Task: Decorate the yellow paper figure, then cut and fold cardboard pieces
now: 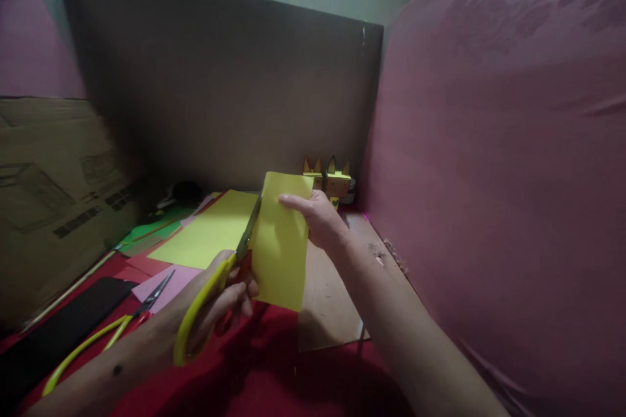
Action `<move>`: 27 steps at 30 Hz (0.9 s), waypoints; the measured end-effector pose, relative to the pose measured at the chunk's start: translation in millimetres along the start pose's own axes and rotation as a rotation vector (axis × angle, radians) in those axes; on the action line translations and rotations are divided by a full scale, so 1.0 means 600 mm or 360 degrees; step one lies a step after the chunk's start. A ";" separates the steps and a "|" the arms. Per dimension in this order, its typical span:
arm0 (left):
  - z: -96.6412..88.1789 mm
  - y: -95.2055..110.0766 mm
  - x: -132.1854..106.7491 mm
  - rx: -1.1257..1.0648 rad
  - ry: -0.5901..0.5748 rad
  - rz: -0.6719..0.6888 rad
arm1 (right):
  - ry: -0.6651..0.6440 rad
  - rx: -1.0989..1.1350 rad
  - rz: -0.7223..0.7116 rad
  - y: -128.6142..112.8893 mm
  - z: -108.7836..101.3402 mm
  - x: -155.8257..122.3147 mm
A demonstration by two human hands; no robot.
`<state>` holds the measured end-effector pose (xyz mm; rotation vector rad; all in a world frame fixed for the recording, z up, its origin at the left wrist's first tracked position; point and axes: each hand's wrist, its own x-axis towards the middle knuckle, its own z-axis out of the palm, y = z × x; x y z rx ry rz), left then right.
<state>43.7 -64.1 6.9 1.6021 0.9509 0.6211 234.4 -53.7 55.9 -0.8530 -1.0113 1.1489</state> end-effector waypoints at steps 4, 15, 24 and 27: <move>-0.005 0.009 0.002 0.0009 -0.0006 0.0098 | -0.0042 -0.0013 0.0020 0.001 0.002 -0.001; 0.001 0.008 0.009 -0.0036 0.0033 -0.0169 | -0.0080 0.0003 0.0024 0.005 0.002 0.002; -0.010 0.043 0.002 0.0088 0.0105 0.0105 | -0.0069 0.0018 0.0008 0.006 0.002 0.005; -0.007 0.019 0.021 0.0115 0.0113 0.0133 | -0.0079 0.0022 0.0020 0.006 0.004 0.006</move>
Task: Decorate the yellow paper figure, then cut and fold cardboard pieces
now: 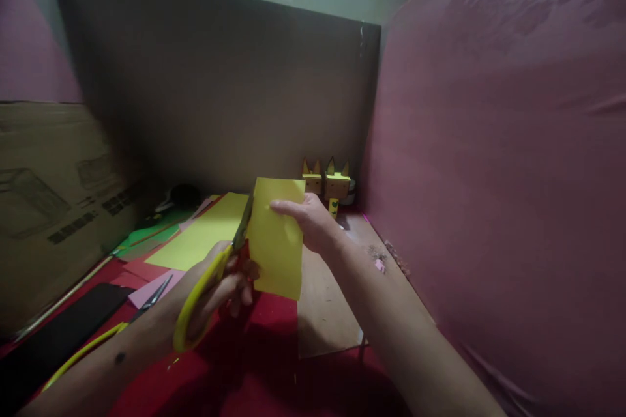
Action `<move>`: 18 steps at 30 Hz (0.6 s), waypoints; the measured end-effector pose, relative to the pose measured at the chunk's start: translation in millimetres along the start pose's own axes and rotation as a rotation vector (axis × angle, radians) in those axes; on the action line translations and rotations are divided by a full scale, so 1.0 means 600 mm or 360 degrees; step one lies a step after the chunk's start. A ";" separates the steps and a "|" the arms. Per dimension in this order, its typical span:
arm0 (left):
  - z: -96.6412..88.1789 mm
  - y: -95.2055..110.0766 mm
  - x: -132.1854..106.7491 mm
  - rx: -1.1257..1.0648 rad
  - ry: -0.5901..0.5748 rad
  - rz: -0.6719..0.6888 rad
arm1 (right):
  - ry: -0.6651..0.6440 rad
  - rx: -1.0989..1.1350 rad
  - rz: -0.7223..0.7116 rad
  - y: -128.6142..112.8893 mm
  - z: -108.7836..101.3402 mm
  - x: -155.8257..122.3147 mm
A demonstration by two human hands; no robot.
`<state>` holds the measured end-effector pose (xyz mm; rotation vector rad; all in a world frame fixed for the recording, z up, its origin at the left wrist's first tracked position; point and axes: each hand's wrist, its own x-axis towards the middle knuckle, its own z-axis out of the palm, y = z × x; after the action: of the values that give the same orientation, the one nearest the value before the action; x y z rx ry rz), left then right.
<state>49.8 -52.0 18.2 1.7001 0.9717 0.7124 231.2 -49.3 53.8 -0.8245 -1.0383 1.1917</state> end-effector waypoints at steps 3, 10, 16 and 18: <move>0.003 -0.024 0.014 -0.0091 -0.0011 -0.0069 | 0.0001 0.0010 0.0005 0.002 0.001 0.000; -0.007 -0.010 0.012 -0.0300 -0.0083 -0.0268 | 0.0035 0.0014 0.0002 0.008 -0.004 0.004; -0.022 -0.032 0.045 -0.0297 -0.0178 -0.0103 | 0.0112 0.0012 0.0014 0.013 -0.015 0.015; -0.032 -0.045 0.069 -0.0302 -0.0136 -0.0024 | 0.0129 0.0011 0.0029 0.016 -0.021 0.016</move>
<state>47.6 -2.5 -1.1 1.5431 0.8299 0.6935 240.3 -38.0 42.8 -0.8714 -0.9617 1.1671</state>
